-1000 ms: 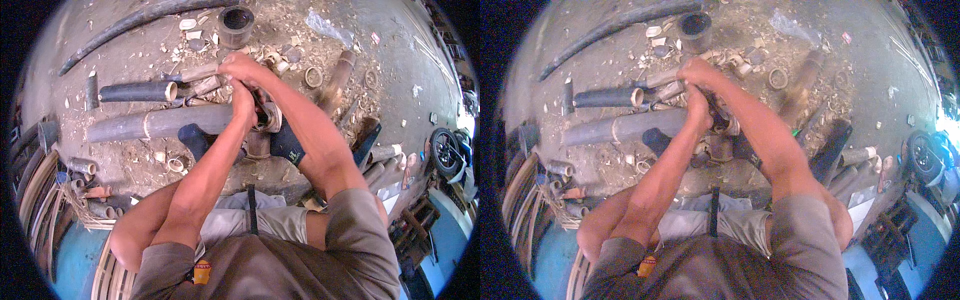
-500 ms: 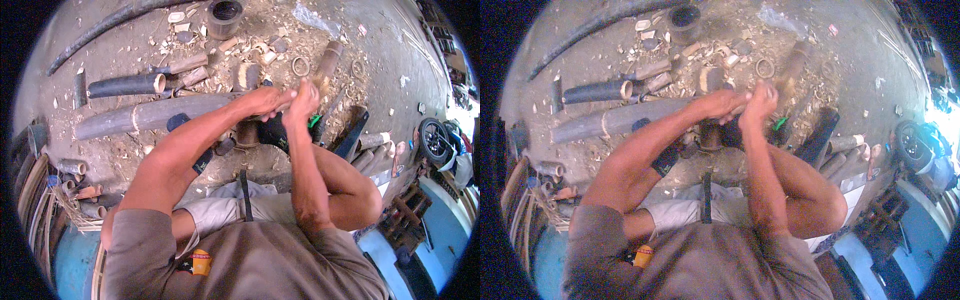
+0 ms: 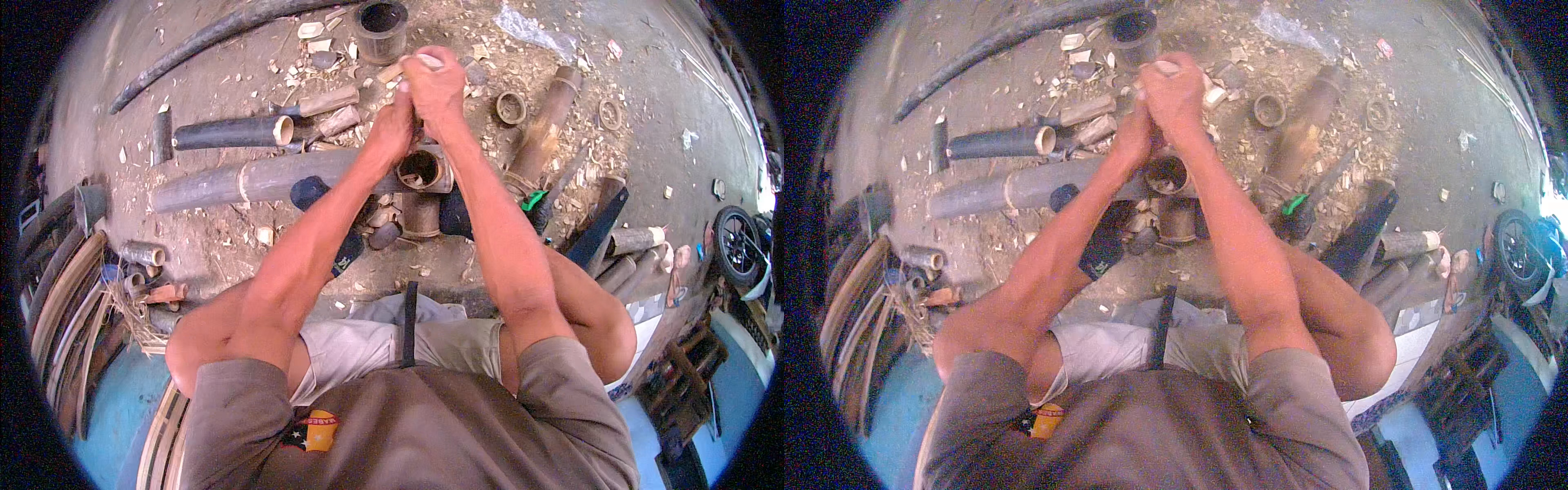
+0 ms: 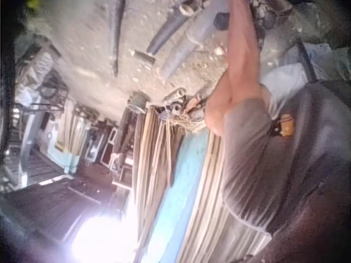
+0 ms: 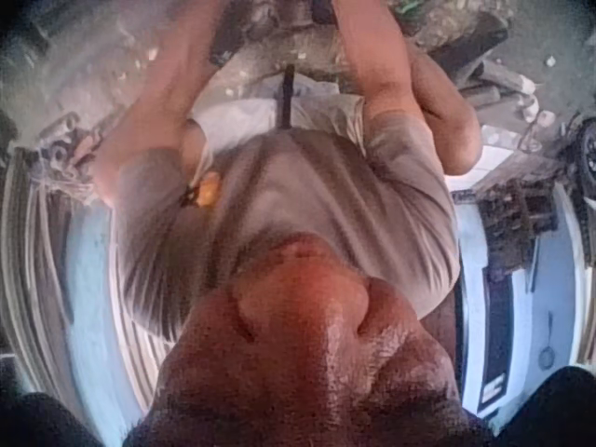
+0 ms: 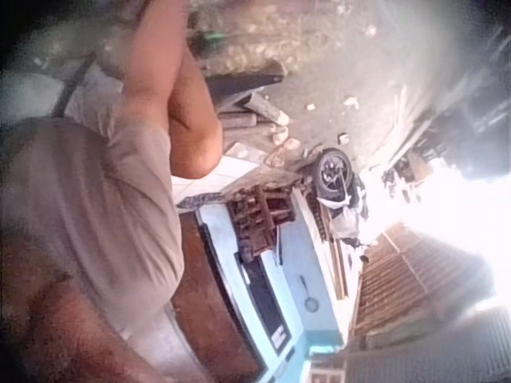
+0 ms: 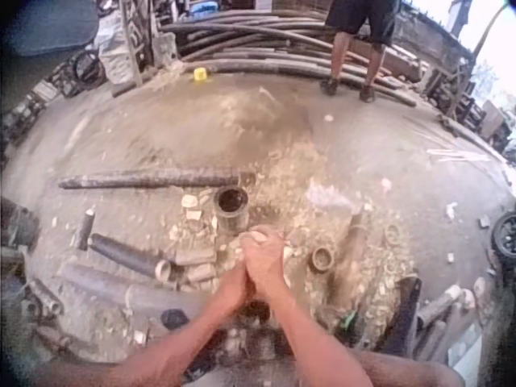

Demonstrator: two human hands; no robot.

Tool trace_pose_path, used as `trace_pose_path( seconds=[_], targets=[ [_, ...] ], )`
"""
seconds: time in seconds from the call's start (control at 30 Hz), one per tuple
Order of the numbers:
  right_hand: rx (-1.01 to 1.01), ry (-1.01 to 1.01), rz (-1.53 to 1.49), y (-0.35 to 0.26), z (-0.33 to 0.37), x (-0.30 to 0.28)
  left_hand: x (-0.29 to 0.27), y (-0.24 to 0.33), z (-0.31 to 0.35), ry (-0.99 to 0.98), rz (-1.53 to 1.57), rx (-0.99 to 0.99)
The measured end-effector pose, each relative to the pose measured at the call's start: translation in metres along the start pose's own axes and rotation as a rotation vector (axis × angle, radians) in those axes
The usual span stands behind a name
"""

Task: The person sits on the floor and repeatedly inserts a small bamboo piece into a larger bamboo tube, tapping it with a wooden mallet to seat it. The person adjusts the fit by rotating and reinserting the piece multiple times.

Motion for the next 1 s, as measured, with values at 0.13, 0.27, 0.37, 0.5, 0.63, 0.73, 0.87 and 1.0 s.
trace_pose_path(
  seconds=[0.13,0.27,0.37,0.5,0.63,0.73,0.87,1.0],
  targets=[
    [-0.096,-0.427,0.241,-0.013,0.019,0.031,0.001,-0.010,0.052,0.352,0.204,0.081],
    [-0.086,-1.021,0.227,-0.012,0.078,0.063,0.068,-0.114,0.092,0.794,0.441,0.148],
    [-0.169,-1.346,0.397,-0.011,0.099,0.062,0.067,-0.083,0.104,0.741,0.631,-0.024],
    [0.151,-1.026,0.101,-0.008,0.008,0.042,0.023,0.018,0.074,0.345,0.782,-0.182],
    [0.286,-1.112,0.143,0.018,-0.040,0.059,0.024,0.027,0.028,0.265,1.067,-0.292],
    [0.517,-1.083,0.047,0.028,-0.044,0.054,0.026,0.013,0.016,0.213,0.979,-0.414],
    [0.522,-0.864,-0.018,0.037,-0.048,0.027,0.027,0.001,0.004,0.009,0.811,-0.366],
    [0.542,-0.574,-0.148,0.029,-0.043,-0.022,0.029,0.014,0.005,-0.208,0.495,-0.344]
  ],
)
Point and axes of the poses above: each hand's wrist, its own z-axis away from the middle knuckle, its own x-axis out of the palm, y = z × x, the point moved 1 cm from there along -z, towards the middle knuckle, and after that the axes turned 2 degrees about -z, right-handed, at the moved point
